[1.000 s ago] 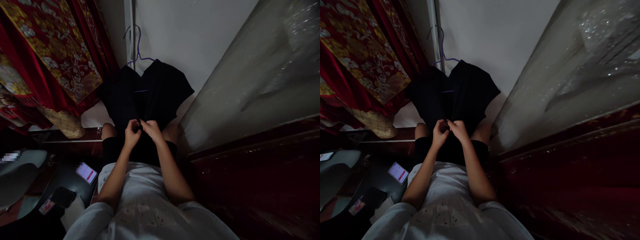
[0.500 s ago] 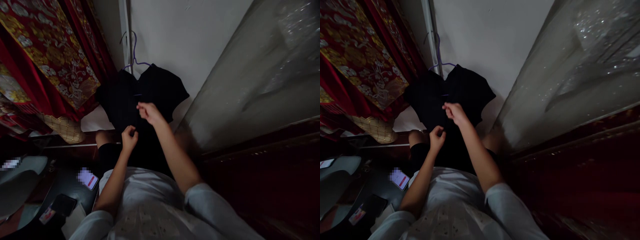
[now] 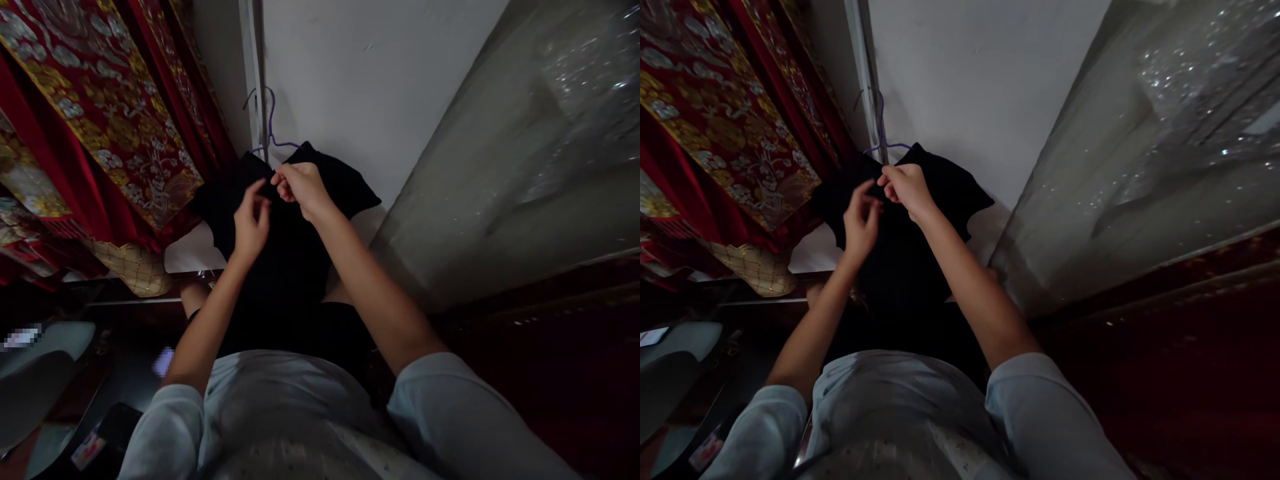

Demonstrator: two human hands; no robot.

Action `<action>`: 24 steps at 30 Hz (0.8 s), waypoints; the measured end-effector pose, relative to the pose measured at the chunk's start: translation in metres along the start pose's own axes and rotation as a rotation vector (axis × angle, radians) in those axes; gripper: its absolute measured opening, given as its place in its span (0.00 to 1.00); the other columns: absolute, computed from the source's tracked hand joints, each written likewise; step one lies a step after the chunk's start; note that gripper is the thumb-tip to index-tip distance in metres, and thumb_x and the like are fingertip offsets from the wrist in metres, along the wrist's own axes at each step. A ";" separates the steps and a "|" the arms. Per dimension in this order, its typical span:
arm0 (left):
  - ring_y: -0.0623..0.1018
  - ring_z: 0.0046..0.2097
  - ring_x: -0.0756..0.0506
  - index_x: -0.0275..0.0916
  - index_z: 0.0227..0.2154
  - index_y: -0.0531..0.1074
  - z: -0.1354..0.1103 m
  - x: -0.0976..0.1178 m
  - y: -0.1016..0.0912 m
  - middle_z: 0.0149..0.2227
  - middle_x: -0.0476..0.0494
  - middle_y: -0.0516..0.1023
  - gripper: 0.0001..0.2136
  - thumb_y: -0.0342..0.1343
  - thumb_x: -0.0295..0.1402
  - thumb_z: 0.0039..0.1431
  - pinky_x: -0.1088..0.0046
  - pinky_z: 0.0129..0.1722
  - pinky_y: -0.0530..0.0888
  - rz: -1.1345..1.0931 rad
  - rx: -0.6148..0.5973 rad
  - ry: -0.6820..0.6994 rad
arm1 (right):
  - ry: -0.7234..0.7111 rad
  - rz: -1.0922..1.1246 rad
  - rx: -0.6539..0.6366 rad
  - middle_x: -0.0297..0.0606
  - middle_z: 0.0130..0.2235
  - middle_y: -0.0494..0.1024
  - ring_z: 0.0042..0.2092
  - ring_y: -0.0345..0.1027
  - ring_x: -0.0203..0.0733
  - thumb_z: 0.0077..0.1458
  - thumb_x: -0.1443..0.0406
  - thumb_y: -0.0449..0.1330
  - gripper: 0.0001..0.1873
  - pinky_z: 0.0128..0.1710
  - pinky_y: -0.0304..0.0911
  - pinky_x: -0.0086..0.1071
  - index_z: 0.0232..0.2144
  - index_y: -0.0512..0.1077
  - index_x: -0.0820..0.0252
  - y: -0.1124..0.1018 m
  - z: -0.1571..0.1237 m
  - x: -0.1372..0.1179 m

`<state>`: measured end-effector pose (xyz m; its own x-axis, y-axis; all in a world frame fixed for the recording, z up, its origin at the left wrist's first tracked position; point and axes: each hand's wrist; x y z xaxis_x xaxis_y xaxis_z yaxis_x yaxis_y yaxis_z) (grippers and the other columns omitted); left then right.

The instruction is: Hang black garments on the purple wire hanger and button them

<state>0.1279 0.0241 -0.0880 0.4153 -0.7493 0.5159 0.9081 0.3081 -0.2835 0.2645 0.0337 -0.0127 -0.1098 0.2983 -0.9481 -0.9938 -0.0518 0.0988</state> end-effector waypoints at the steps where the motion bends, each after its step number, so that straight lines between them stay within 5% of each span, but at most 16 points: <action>1: 0.81 0.42 0.45 0.42 0.59 0.71 0.019 0.004 -0.004 0.41 0.44 0.80 0.15 0.54 0.30 0.72 0.70 0.46 0.77 0.017 -0.005 0.040 | -0.024 -0.004 -0.016 0.29 0.18 0.65 0.18 0.57 0.27 0.66 0.59 0.62 0.18 0.19 0.52 0.21 0.25 0.68 0.61 -0.001 -0.002 -0.002; 4: 0.81 0.43 0.44 0.39 0.47 0.77 0.058 0.014 -0.012 0.39 0.42 0.81 0.07 0.55 0.31 0.72 0.70 0.48 0.76 0.089 -0.093 0.146 | -0.089 -0.025 -0.019 0.29 0.18 0.65 0.19 0.59 0.28 0.65 0.57 0.63 0.19 0.20 0.53 0.20 0.25 0.69 0.61 -0.006 -0.002 -0.008; 7: 0.82 0.41 0.43 0.38 0.37 0.77 0.067 0.019 -0.019 0.35 0.43 0.80 0.07 0.57 0.32 0.71 0.71 0.45 0.77 0.146 -0.160 0.191 | -0.146 -0.067 -0.029 0.30 0.17 0.65 0.20 0.58 0.28 0.65 0.56 0.62 0.19 0.20 0.53 0.21 0.26 0.71 0.62 -0.011 0.001 -0.002; 13: 0.80 0.31 0.49 0.40 0.42 0.74 0.067 0.028 -0.034 0.31 0.49 0.77 0.08 0.55 0.38 0.74 0.77 0.34 0.74 0.107 0.039 0.141 | -0.067 -0.207 0.043 0.31 0.15 0.64 0.19 0.55 0.30 0.64 0.68 0.59 0.19 0.22 0.50 0.25 0.19 0.71 0.62 0.000 -0.004 0.062; 16: 0.79 0.30 0.49 0.40 0.42 0.74 0.072 0.036 -0.041 0.30 0.49 0.77 0.08 0.57 0.39 0.73 0.77 0.33 0.73 0.101 -0.013 0.133 | 0.023 -0.085 0.080 0.31 0.15 0.64 0.19 0.56 0.30 0.64 0.67 0.57 0.19 0.22 0.51 0.26 0.20 0.69 0.61 0.008 -0.014 0.082; 20: 0.78 0.30 0.49 0.38 0.38 0.75 0.068 0.038 -0.044 0.29 0.48 0.77 0.03 0.59 0.31 0.69 0.76 0.35 0.73 0.153 -0.201 0.170 | -0.105 0.097 0.022 0.31 0.20 0.69 0.19 0.57 0.30 0.69 0.53 0.55 0.20 0.20 0.50 0.26 0.29 0.71 0.59 0.005 -0.016 0.065; 24: 0.77 0.31 0.49 0.36 0.37 0.73 0.058 0.036 -0.041 0.30 0.47 0.78 0.05 0.55 0.27 0.70 0.76 0.35 0.71 0.197 -0.264 0.180 | -0.280 0.041 -0.046 0.30 0.20 0.69 0.19 0.58 0.29 0.62 0.39 0.59 0.29 0.19 0.50 0.26 0.29 0.66 0.57 -0.003 -0.010 0.038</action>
<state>0.1087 0.0183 -0.0107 0.5430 -0.7890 0.2873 0.7570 0.3119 -0.5742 0.2639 0.0358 -0.0519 -0.1579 0.5462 -0.8226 -0.9871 -0.1106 0.1160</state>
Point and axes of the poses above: each hand's wrist, its own z-axis towards the middle knuckle, its own y-axis out of the palm, x = y × z
